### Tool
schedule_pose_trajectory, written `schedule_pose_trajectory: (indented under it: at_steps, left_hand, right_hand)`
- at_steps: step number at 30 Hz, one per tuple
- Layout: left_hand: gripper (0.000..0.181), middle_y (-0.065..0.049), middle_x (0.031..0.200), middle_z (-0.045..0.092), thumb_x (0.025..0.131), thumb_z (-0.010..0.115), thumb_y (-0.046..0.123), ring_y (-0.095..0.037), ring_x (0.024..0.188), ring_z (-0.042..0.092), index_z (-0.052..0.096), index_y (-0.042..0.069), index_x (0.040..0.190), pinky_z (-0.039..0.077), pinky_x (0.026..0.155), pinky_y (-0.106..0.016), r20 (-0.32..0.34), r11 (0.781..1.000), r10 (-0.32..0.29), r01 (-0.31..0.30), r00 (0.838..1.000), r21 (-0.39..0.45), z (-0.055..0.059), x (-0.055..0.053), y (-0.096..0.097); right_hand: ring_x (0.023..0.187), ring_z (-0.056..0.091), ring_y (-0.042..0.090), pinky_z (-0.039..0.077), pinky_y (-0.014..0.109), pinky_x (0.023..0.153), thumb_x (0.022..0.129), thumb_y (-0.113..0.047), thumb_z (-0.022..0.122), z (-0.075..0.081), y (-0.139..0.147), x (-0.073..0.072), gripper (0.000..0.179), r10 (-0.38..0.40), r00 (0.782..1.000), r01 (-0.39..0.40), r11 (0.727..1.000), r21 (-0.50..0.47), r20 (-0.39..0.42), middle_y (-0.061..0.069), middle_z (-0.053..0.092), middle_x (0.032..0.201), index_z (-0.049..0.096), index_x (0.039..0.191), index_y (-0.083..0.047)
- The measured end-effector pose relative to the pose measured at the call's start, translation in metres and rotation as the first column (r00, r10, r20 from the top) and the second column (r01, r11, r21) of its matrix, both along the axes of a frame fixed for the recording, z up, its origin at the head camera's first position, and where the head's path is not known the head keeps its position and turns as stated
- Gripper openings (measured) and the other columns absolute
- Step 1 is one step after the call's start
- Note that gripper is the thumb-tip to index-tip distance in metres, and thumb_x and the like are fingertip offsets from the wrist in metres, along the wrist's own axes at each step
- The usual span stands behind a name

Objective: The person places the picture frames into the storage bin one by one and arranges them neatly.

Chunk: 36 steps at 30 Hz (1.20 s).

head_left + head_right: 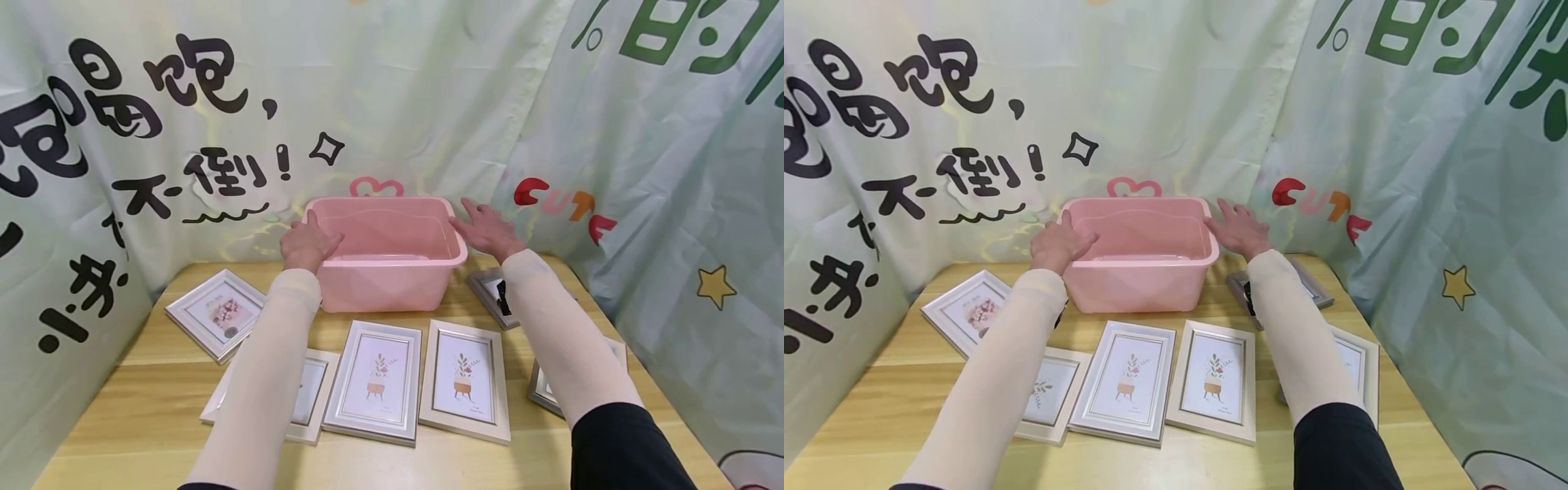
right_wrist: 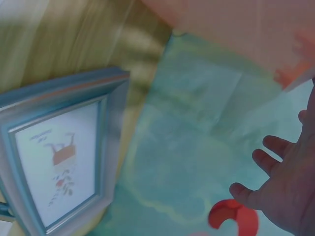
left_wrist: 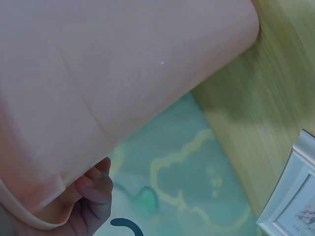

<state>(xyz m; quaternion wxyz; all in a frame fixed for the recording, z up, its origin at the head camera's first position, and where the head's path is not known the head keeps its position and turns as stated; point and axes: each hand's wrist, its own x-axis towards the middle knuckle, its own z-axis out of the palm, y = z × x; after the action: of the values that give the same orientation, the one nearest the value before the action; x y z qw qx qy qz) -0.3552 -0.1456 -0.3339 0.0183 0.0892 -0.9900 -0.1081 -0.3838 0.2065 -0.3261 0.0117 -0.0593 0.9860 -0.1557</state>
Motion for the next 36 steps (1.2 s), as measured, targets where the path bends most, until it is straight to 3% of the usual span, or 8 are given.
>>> schedule_pose_trajectory:
  at_steps: [9,14,25,36]
  left_hand:
    - [0.096,-0.030,0.130,0.047,0.086,0.039,0.073,-0.035,0.084,0.064,0.011,0.011,0.155,0.049,0.075,-0.043,0.018,0.999,0.007,-0.007,1.000,-0.046,0.001,0.001,0.002]
    - [0.097,-0.028,0.127,0.049,0.084,0.044,0.073,-0.034,0.082,0.064,0.014,0.012,0.154,0.048,0.073,-0.041,0.013,0.998,0.014,-0.014,1.000,-0.060,0.001,0.001,0.003]
    - [0.098,-0.028,0.126,0.049,0.083,0.047,0.072,-0.035,0.085,0.064,0.015,0.012,0.153,0.049,0.076,-0.043,0.012,0.998,0.017,-0.017,1.000,-0.057,0.001,-0.001,0.002]
    - [0.098,-0.027,0.122,0.051,0.083,0.048,0.071,-0.035,0.084,0.064,0.016,0.010,0.153,0.050,0.075,-0.042,0.013,0.999,0.013,-0.012,1.000,-0.053,0.001,-0.001,0.002]
  right_hand:
    - [0.143,0.021,0.047,0.025,0.071,0.104,0.096,-0.065,0.027,-0.013,0.023,0.001,0.076,-0.014,0.999,0.014,1.000,0.002,-0.029,0.024,0.020,0.157,0.008,0.157,-0.024]
    - [0.144,0.019,0.046,0.019,0.075,0.103,0.093,-0.070,0.029,-0.019,0.029,0.000,0.081,-0.027,0.999,0.028,1.000,0.014,-0.025,0.023,0.018,0.158,0.007,0.157,-0.026]
    - [0.147,0.010,0.046,0.010,0.075,0.108,0.090,-0.075,0.027,-0.036,0.039,0.001,0.087,-0.032,0.999,0.031,0.998,0.050,0.025,0.023,0.012,0.160,0.006,0.157,-0.024]
    - [0.144,0.011,0.051,0.015,0.076,0.105,0.091,-0.072,0.030,-0.053,0.061,0.009,0.089,-0.048,0.995,0.041,0.996,0.084,0.091,0.029,0.010,0.158,0.003,0.157,-0.019]
